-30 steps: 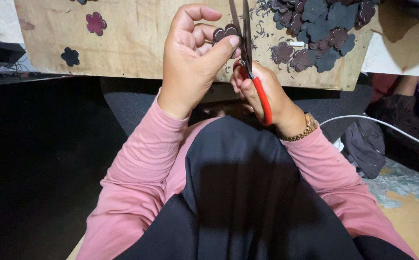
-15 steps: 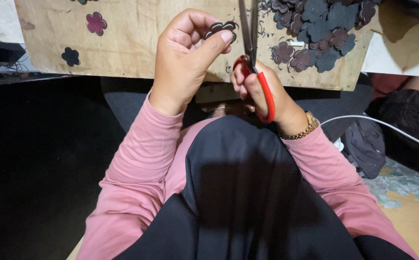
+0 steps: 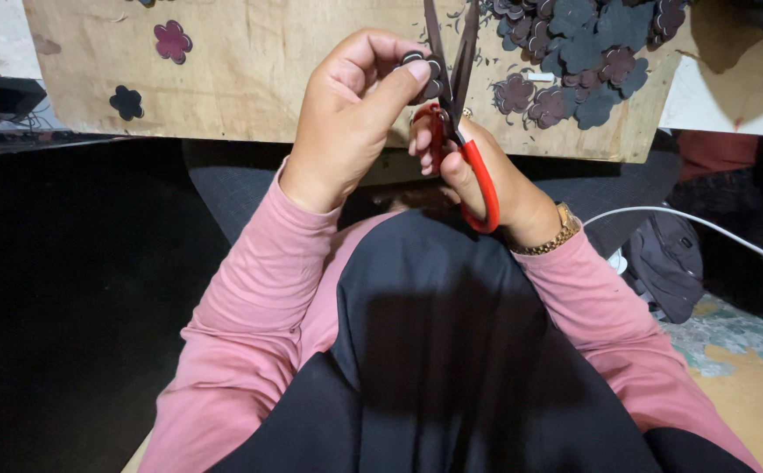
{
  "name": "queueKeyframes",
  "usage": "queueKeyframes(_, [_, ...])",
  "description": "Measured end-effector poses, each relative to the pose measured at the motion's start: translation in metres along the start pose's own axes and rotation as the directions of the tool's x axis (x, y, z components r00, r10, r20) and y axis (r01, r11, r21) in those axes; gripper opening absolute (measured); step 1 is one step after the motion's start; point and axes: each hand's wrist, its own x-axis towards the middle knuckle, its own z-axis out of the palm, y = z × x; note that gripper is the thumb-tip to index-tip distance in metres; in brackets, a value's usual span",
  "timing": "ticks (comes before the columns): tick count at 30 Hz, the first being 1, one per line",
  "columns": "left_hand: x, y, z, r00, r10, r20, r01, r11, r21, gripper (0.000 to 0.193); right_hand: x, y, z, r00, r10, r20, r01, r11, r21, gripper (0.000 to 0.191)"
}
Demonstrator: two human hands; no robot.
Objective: The person sits at a workbench and uses red-handled scissors to trim the edges of small flower-shaped fabric pieces, rotating each piece in their left hand while cutting around the petals, then sets the trimmed piece on the table among a pile of similar pieces and picks up the next one.
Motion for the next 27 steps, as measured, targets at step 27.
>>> queueKeyframes(27, [0.0004,-0.0096,-0.0013,0.998,0.065,0.027,-0.068,0.991,0.119,0.013,-0.0009,-0.0048,-0.0021,1.0,0.027,0.001,-0.027,0.996,-0.089,0.087])
